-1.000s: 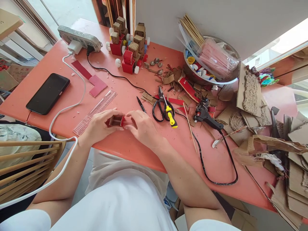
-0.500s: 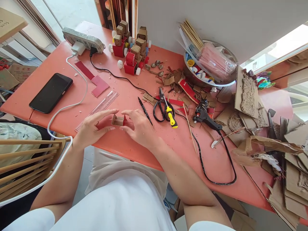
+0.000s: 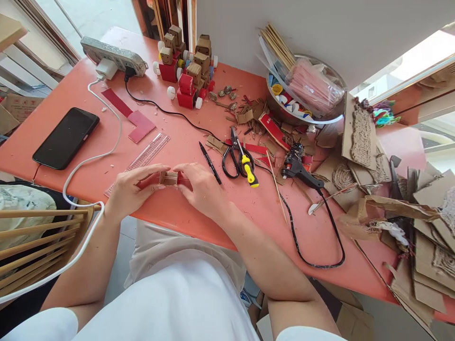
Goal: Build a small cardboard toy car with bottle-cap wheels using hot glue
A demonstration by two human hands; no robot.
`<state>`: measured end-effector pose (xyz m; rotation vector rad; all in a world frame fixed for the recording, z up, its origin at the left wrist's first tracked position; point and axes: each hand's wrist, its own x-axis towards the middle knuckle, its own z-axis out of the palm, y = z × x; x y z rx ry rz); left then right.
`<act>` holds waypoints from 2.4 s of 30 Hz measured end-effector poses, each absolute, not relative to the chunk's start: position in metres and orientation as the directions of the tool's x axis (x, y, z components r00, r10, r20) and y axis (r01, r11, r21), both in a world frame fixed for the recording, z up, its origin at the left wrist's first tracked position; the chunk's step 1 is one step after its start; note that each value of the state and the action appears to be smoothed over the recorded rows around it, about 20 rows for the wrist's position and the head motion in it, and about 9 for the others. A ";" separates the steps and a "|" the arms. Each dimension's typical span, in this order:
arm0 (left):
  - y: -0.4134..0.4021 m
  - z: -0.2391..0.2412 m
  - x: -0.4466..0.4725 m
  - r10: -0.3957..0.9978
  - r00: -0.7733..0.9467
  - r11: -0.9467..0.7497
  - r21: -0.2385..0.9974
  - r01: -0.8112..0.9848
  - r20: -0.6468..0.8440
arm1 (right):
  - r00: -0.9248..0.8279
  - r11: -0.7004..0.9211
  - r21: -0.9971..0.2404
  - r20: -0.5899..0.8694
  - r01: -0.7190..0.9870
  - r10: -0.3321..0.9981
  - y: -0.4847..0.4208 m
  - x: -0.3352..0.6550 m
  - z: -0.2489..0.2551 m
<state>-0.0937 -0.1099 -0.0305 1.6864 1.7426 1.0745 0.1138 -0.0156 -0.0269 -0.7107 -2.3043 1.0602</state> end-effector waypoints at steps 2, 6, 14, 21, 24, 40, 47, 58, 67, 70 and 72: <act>-0.110 -0.029 -0.093 0.978 -0.140 -0.047 0.818 0.573 0.154 | -0.739 0.550 -0.796 0.209 0.252 0.640 -0.015 0.114 -0.027; -0.109 -0.027 -0.092 0.979 -0.159 -0.016 0.835 0.550 0.124 | -0.734 0.528 -0.804 0.181 0.272 0.655 -0.016 0.114 -0.026; -0.109 -0.028 -0.093 0.980 -0.162 -0.013 0.850 0.526 0.115 | -0.733 0.484 -0.832 0.146 0.273 0.665 -0.017 0.115 -0.024; -0.108 -0.028 -0.092 0.978 -0.158 -0.038 0.855 0.517 0.139 | -0.732 0.480 -0.833 0.143 0.275 0.667 -0.016 0.115 -0.024; -0.108 -0.026 -0.092 0.978 -0.163 -0.024 0.850 0.525 0.129 | -0.728 0.486 -0.831 0.153 0.272 0.669 -0.017 0.114 -0.025; -0.107 -0.028 -0.094 0.979 -0.169 -0.006 0.840 0.543 0.116 | -0.716 0.483 -0.825 0.144 0.294 0.683 -0.018 0.113 -0.026; -0.106 -0.026 -0.092 0.978 -0.173 -0.001 0.835 0.550 0.115 | -0.715 0.487 -0.820 0.144 0.300 0.684 -0.017 0.113 -0.028; -0.105 -0.029 -0.094 0.978 -0.186 0.015 0.851 0.526 0.098 | -0.710 0.502 -0.808 0.155 0.309 0.687 -0.016 0.110 -0.031; -0.099 -0.027 -0.092 0.981 -0.167 -0.037 0.932 0.362 0.103 | -0.728 0.407 -0.891 0.142 0.201 0.671 -0.005 0.112 -0.034; -0.094 -0.024 -0.087 0.971 -0.200 -0.064 0.950 0.306 0.129 | -0.712 0.359 -0.915 0.128 0.184 0.690 0.000 0.114 -0.032; -0.089 -0.023 -0.085 0.967 -0.213 -0.082 0.964 0.253 0.139 | -0.704 0.329 -0.933 0.134 0.148 0.697 0.005 0.115 -0.030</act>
